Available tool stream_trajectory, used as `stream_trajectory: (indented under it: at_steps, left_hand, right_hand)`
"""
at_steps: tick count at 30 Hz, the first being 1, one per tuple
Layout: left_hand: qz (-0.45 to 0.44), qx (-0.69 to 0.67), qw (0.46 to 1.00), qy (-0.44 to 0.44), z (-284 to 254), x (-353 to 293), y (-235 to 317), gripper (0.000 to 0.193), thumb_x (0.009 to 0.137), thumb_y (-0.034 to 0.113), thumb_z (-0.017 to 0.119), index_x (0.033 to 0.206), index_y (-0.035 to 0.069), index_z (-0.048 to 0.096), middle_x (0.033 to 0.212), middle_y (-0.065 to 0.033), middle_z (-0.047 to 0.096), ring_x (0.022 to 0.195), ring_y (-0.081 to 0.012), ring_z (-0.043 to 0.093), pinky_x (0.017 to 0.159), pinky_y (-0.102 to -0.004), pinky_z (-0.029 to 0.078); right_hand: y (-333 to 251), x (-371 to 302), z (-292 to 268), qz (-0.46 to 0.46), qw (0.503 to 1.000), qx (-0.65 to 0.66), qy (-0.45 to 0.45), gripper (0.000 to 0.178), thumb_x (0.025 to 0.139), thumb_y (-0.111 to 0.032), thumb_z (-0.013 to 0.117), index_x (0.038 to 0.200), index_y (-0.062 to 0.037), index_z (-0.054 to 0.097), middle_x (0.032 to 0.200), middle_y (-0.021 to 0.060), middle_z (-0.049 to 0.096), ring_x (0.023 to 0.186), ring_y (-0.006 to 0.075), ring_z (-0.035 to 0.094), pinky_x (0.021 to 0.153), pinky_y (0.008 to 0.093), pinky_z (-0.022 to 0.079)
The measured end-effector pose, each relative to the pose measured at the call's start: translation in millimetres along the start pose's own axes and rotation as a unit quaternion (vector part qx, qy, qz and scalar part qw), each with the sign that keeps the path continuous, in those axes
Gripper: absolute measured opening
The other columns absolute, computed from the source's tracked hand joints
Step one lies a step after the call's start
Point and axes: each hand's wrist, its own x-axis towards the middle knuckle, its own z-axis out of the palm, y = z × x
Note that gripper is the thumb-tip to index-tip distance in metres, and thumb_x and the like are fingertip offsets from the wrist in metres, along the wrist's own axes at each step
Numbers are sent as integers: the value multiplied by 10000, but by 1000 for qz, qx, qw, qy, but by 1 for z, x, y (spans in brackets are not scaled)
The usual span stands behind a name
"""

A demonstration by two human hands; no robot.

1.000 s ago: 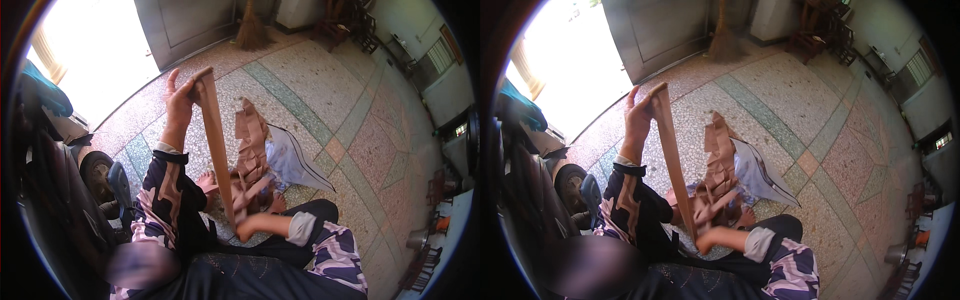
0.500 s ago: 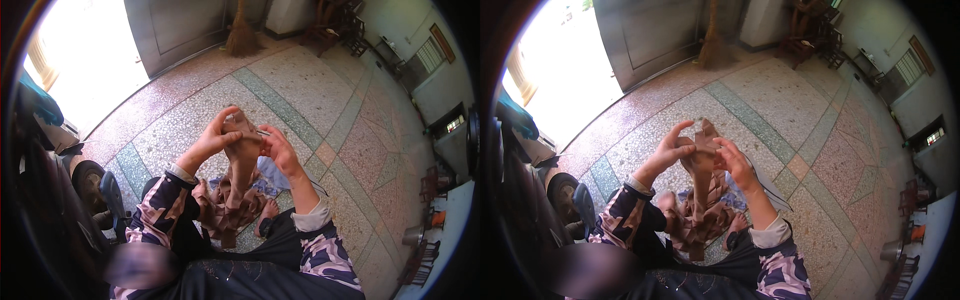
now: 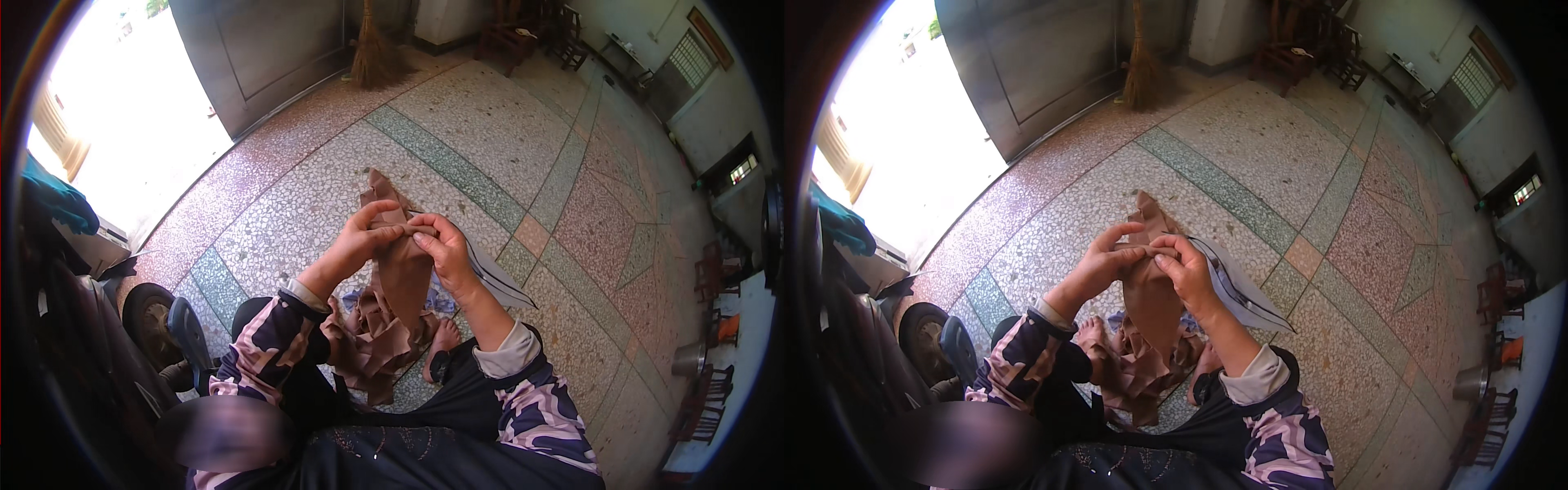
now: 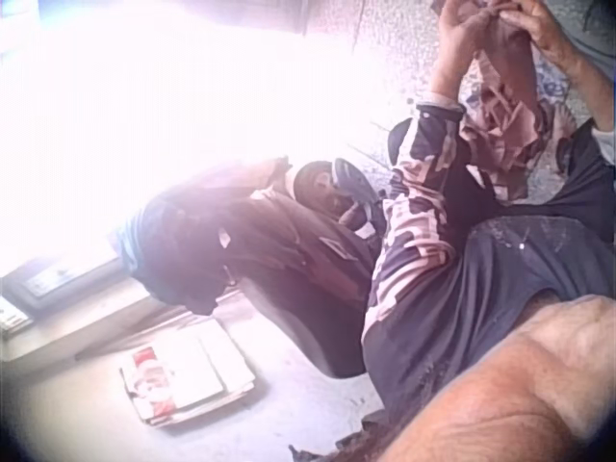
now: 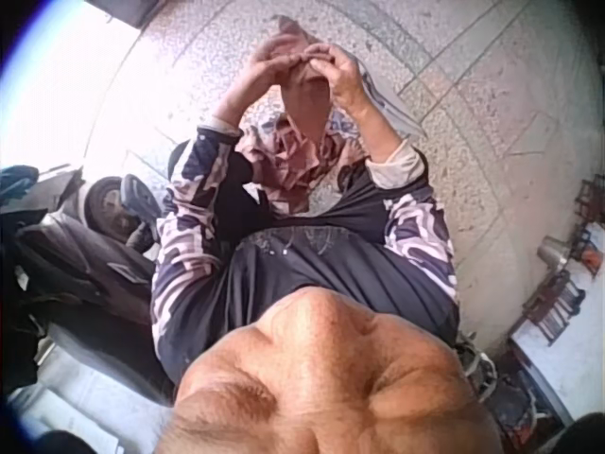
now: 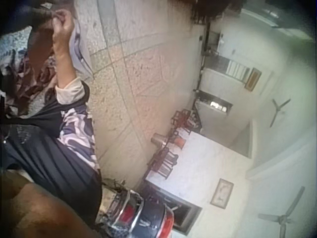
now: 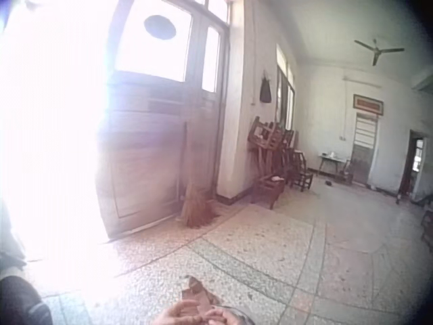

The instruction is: Inspecting and aligning the edges of brown garment pieces.

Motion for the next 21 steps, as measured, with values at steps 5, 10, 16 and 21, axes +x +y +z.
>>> stream_trajectory:
  at_steps: [5,10,16,21]
  left_hand:
    - [-60,-82,994,-39,-10,4,-6,316,884,87,557,1183,17,481,1006,-84,597,887,-165,606,713,-278,519]
    - [-32,-43,998,-19,-12,7,-13,250,882,103,568,1113,13,536,971,-67,607,878,-147,601,719,-268,510]
    - [156,235,959,-14,-4,4,-14,278,866,93,591,1120,-1,528,971,-47,606,927,-116,574,764,-230,474]
    - [13,-39,999,3,4,2,-6,278,873,85,576,1137,16,518,995,-60,606,930,-118,580,765,-234,483]
  right_hand:
    - [2,0,1,16,1000,17,2,226,820,-4,501,1041,-18,545,983,44,590,909,102,549,836,238,431]
    - [-1,1,3,32,998,46,10,234,817,-4,495,1046,-20,541,977,54,590,906,116,556,844,247,432]
    - [-3,5,0,125,984,121,19,197,836,-41,536,1032,-31,544,927,49,577,873,108,555,774,238,456]
    - [1,5,-4,99,980,169,31,222,823,-4,548,1044,-28,541,935,67,587,856,133,581,755,256,485]
